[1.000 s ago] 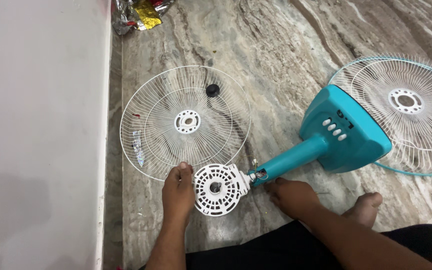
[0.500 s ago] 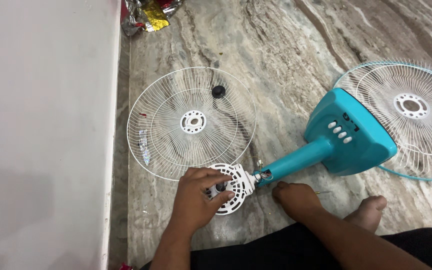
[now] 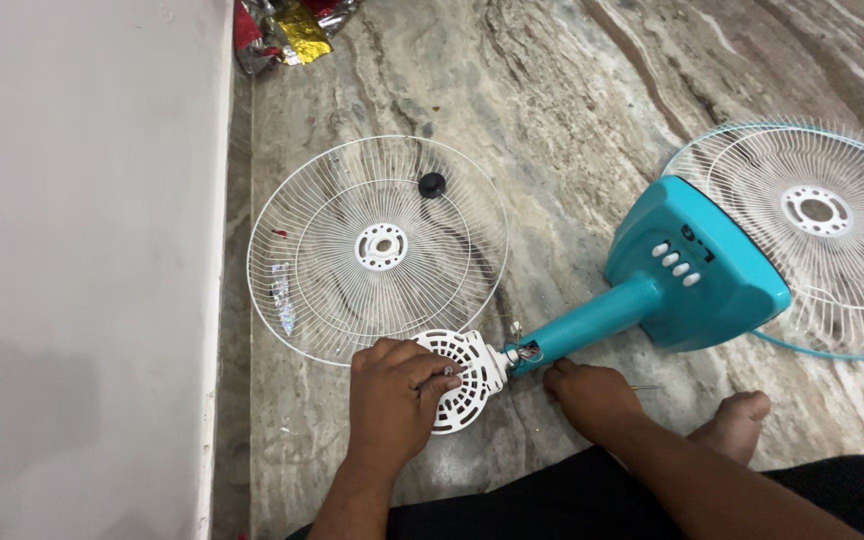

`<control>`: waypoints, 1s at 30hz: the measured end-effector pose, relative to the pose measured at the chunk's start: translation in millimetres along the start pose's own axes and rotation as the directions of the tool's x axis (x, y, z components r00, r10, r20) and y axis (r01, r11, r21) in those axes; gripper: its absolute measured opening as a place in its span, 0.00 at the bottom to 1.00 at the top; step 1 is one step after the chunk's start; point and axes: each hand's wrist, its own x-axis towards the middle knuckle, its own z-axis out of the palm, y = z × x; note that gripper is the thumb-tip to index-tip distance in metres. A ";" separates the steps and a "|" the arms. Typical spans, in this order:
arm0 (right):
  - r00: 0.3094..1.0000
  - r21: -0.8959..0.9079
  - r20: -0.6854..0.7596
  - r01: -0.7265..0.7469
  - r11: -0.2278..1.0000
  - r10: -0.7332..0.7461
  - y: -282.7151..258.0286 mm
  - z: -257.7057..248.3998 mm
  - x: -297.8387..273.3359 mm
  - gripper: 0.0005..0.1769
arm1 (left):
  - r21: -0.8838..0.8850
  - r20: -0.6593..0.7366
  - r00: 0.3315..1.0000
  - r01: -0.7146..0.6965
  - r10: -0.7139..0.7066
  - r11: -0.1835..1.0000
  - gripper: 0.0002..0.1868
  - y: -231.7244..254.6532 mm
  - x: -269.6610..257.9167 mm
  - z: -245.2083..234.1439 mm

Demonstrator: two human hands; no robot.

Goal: The person disassembles a small electric fan by removing the front grille, fan blades, and rear grille. They use a screwdriver to loosen screws on the motor housing and separate the components.

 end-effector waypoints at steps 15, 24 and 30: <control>0.956 0.564 -0.285 0.108 0.818 0.070 -30.3 -82.0 -36.7 0.07 | -0.092 -0.098 0.995 -0.009 0.000 0.996 0.06 16.9 -1.6 -8.4; 0.959 0.739 -0.229 0.059 0.671 0.167 -90.5 -102.6 -19.8 0.09 | -0.203 -0.072 0.982 0.158 -0.175 0.966 0.08 23.5 -1.8 -11.0; 0.916 0.580 -0.401 0.281 0.764 -0.033 -101.0 -109.4 -2.5 0.09 | -0.196 -0.122 0.985 0.096 -0.122 0.976 0.07 21.6 -1.2 -9.2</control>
